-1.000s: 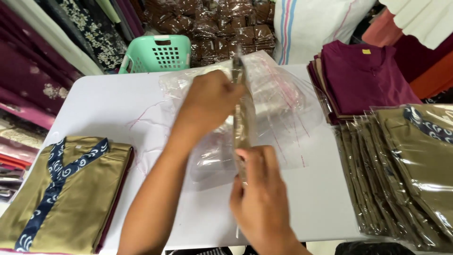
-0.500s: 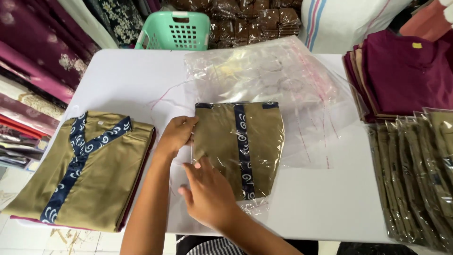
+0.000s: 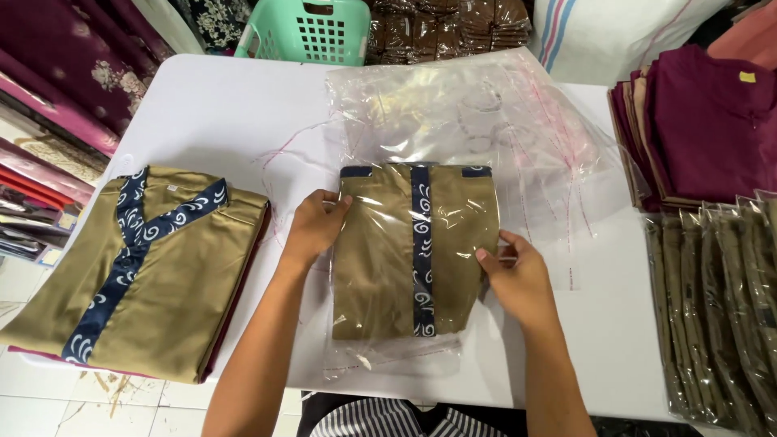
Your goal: Packing folded shirts into clear plastic bags at a factory workstation.
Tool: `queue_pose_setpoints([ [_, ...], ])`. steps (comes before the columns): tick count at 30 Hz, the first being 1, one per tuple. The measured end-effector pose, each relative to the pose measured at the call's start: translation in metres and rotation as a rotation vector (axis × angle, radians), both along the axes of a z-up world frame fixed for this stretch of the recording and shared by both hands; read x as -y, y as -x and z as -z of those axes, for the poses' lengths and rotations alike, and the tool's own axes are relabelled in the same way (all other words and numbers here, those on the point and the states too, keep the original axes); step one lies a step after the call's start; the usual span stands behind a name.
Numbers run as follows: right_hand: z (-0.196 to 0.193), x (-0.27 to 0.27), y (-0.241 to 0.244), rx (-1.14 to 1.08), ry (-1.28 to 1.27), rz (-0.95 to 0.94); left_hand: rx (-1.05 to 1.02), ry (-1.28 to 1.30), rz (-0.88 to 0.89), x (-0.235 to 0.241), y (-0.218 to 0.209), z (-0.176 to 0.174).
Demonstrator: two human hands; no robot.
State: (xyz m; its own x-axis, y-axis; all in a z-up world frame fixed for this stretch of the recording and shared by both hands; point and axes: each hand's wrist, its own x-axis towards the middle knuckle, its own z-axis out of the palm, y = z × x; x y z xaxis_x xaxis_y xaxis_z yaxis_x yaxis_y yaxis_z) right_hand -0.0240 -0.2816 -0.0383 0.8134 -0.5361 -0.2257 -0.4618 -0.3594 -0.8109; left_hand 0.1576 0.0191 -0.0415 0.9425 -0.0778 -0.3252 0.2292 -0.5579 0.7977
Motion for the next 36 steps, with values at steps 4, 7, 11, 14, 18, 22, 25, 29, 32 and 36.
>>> queue_pose_setpoints([
  [4, -0.014, 0.002, -0.005, 0.195, -0.233, 0.010, 0.023, -0.027, 0.003, 0.002, 0.002, 0.001],
  [7, -0.037, 0.007, 0.002, 0.153, -0.223, -0.062, 0.026, -0.024, -0.005, 0.001, 0.001, 0.006],
  [11, -0.054, 0.006, 0.013, -0.068, 0.123, -0.172, 0.132, -0.049, -0.022, 0.005, 0.014, -0.006],
  [14, -0.035, -0.011, 0.030, 0.124, 0.706, -0.204, 0.764, -0.274, -0.013, 0.023, 0.051, -0.024],
  [18, -0.028, -0.040, 0.024, 0.260, 0.767, -0.432, 1.168, -0.373, 0.307, 0.046, 0.076, -0.034],
  [22, -0.005, -0.046, 0.014, 0.146, 0.754, -0.619, 0.638, -0.501, 0.641, 0.055, 0.091, -0.024],
  [25, 0.008, -0.047, 0.009, 0.123, 0.803, -0.602, 0.662, -0.530, 0.635, 0.055, 0.090, -0.012],
  [29, 0.016, -0.046, 0.009, 0.133, 0.804, -0.588, 0.641, -0.559, 0.659, 0.057, 0.088, -0.010],
  [32, 0.014, -0.041, 0.007, 0.182, 0.815, -0.611, 0.580, -0.531, 0.679, 0.058, 0.086, -0.012],
  [36, -0.011, -0.027, -0.007, 0.269, 0.883, -0.635, 0.459, -0.123, 0.632, 0.033, 0.075, -0.022],
])
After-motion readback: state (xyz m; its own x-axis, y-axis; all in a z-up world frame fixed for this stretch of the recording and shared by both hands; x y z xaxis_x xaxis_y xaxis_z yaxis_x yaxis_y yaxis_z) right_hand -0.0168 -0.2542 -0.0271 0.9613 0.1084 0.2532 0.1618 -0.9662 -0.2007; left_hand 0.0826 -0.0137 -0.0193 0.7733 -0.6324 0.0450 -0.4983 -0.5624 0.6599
